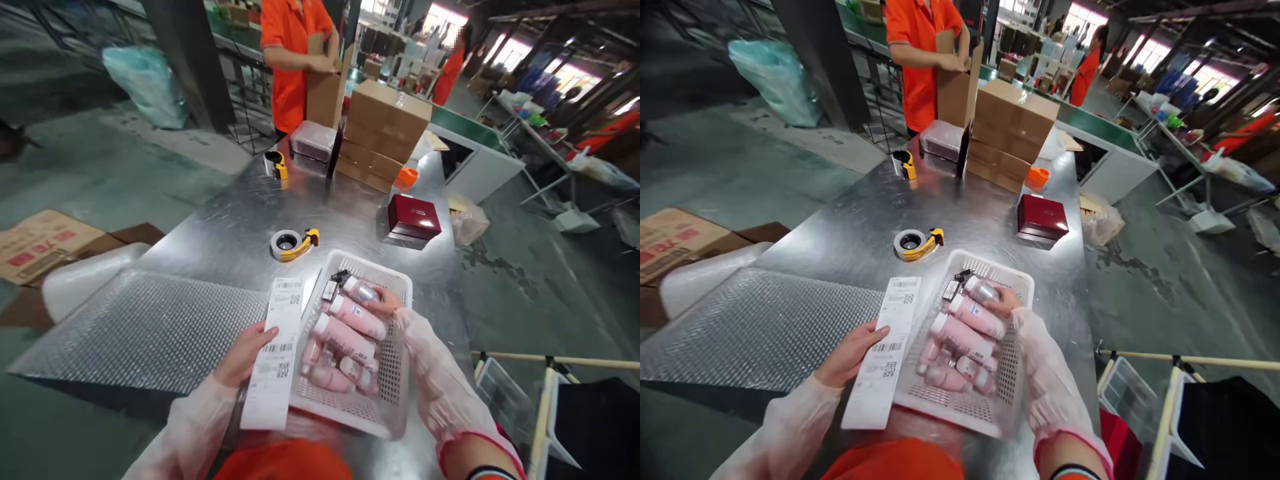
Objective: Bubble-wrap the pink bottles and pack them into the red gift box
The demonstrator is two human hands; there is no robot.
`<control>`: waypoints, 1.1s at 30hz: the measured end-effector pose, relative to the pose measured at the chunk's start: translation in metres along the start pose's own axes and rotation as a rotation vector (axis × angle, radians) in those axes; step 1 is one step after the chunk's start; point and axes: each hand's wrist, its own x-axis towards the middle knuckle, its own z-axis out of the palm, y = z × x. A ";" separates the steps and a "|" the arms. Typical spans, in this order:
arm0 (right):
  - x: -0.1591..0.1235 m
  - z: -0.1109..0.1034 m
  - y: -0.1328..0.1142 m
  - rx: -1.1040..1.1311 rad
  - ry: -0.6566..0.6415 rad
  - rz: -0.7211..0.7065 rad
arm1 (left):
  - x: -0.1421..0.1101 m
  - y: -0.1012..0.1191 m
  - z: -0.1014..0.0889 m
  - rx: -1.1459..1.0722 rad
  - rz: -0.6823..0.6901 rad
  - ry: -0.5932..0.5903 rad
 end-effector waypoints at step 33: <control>-0.173 0.086 -0.004 1.090 0.066 -0.028 | -0.035 0.003 0.056 0.136 0.016 -0.110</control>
